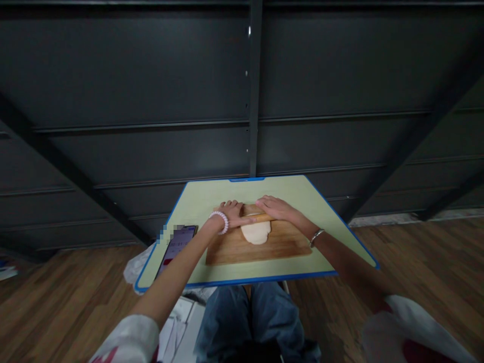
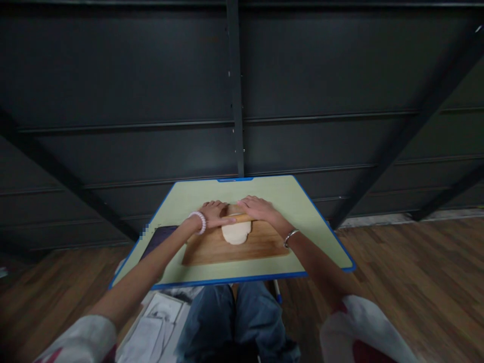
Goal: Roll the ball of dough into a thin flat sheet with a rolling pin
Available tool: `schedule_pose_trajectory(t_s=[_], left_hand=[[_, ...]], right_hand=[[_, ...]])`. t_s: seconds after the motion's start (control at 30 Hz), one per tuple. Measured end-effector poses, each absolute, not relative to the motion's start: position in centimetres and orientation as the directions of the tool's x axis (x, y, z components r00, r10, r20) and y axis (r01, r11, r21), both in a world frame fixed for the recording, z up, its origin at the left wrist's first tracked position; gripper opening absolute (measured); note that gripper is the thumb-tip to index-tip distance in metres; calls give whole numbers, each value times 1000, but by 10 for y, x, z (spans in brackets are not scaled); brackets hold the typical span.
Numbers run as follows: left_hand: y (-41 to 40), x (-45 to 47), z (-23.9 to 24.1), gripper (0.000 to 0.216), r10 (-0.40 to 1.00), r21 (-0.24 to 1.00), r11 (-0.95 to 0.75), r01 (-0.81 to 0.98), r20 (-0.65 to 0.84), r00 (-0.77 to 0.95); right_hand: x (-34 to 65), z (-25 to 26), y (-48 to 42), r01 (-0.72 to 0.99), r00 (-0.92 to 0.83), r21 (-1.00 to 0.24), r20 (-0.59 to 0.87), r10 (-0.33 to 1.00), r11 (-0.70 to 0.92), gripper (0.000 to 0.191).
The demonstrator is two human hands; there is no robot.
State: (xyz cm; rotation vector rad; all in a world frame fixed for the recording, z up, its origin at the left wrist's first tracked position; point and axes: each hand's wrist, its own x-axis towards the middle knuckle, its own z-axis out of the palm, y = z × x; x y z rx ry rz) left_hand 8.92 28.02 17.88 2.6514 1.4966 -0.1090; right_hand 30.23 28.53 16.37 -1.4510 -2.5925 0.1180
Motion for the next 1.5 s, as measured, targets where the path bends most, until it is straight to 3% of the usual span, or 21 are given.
schedule_pose_trajectory(t_s=[0.13,0.43,0.6,0.7,0.9,1.07,1.23,1.5], left_hand=[[292,87,176,72,839,36,-536,844,-87,537],[310,91,168,65,858,110,-505,856,-48,512],[316,96,164,59,867,118,-491,863,-28,497],[311,96,166,53,873,97,-481,871,-30,486],[291,95,163,51,900,48,-396,917,219,377],[287,96,160,65,964,136,-267,954,42,263],[281,100,165,75,964,125,-244,962,-72,255],[248,103,172,66,954,-20,-285,958,95,285]], right_hand=[[301,164,292,827,-535,-126,125,835,548,43],[301,161,305,832,-554,118,138,821,542,33],[297,163,311,918,-395,12,130,909,397,50],[296,162,308,926,-365,-49,141,920,375,48],[299,158,297,888,-443,-23,233,866,460,40],[305,148,279,908,-382,-62,277,882,413,45],[307,139,255,923,-345,-49,332,878,381,50],[302,140,226,944,-280,-68,354,892,324,53]])
